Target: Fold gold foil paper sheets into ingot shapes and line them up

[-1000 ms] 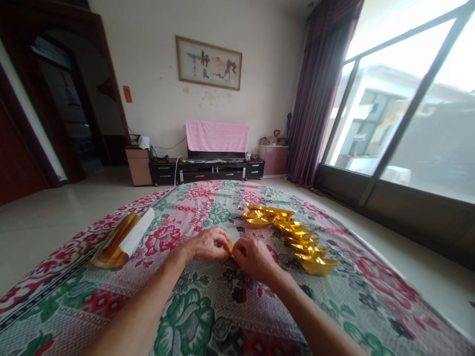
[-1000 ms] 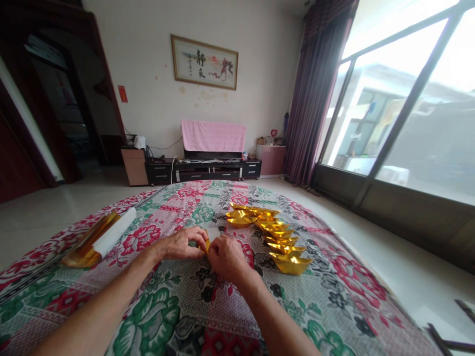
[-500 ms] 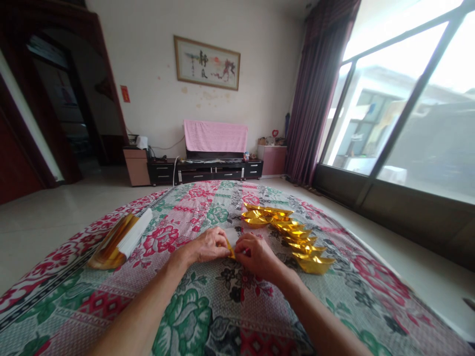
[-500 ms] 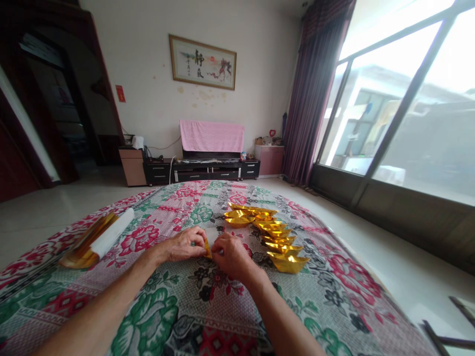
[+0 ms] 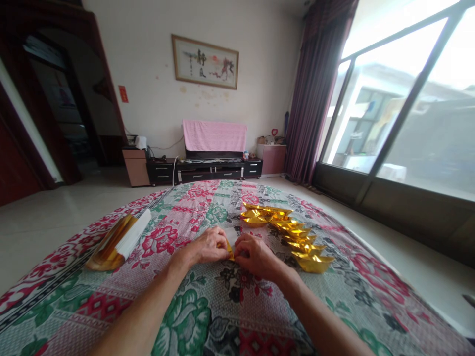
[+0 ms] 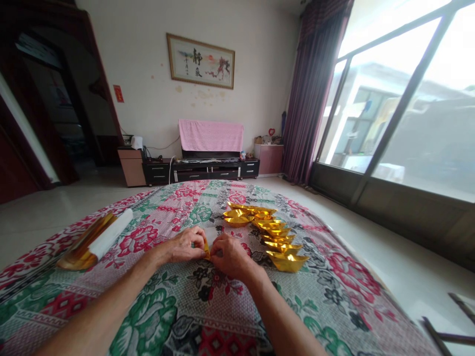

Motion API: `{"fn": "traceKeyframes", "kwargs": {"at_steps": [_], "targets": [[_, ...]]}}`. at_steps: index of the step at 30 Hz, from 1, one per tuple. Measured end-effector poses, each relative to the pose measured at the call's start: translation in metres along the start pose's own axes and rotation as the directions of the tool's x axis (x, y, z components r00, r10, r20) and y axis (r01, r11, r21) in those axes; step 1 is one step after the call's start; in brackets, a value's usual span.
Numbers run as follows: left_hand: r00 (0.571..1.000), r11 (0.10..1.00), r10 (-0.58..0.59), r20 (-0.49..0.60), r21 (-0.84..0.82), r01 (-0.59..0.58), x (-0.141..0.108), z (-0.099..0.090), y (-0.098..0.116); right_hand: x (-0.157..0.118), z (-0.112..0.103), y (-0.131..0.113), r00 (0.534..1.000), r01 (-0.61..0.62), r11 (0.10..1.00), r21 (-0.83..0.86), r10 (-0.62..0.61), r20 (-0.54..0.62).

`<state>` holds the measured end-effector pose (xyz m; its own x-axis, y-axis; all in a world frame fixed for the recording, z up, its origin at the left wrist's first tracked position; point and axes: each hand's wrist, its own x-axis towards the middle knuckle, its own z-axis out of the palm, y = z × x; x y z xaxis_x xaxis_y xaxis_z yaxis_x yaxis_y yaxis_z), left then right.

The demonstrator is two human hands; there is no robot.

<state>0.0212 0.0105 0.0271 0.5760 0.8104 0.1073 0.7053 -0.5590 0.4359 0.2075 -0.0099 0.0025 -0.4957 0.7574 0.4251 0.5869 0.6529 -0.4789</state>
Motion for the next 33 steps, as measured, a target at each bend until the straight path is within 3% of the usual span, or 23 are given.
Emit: {"fn": "traceKeyframes", "kwargs": {"at_steps": [33], "targets": [[1.0, 0.993, 0.005, 0.0, 0.118, -0.005, -0.0002, 0.0057, 0.0, 0.0006, -0.005, -0.0007, 0.999, 0.004, 0.999, 0.034, -0.006, 0.048]]}}
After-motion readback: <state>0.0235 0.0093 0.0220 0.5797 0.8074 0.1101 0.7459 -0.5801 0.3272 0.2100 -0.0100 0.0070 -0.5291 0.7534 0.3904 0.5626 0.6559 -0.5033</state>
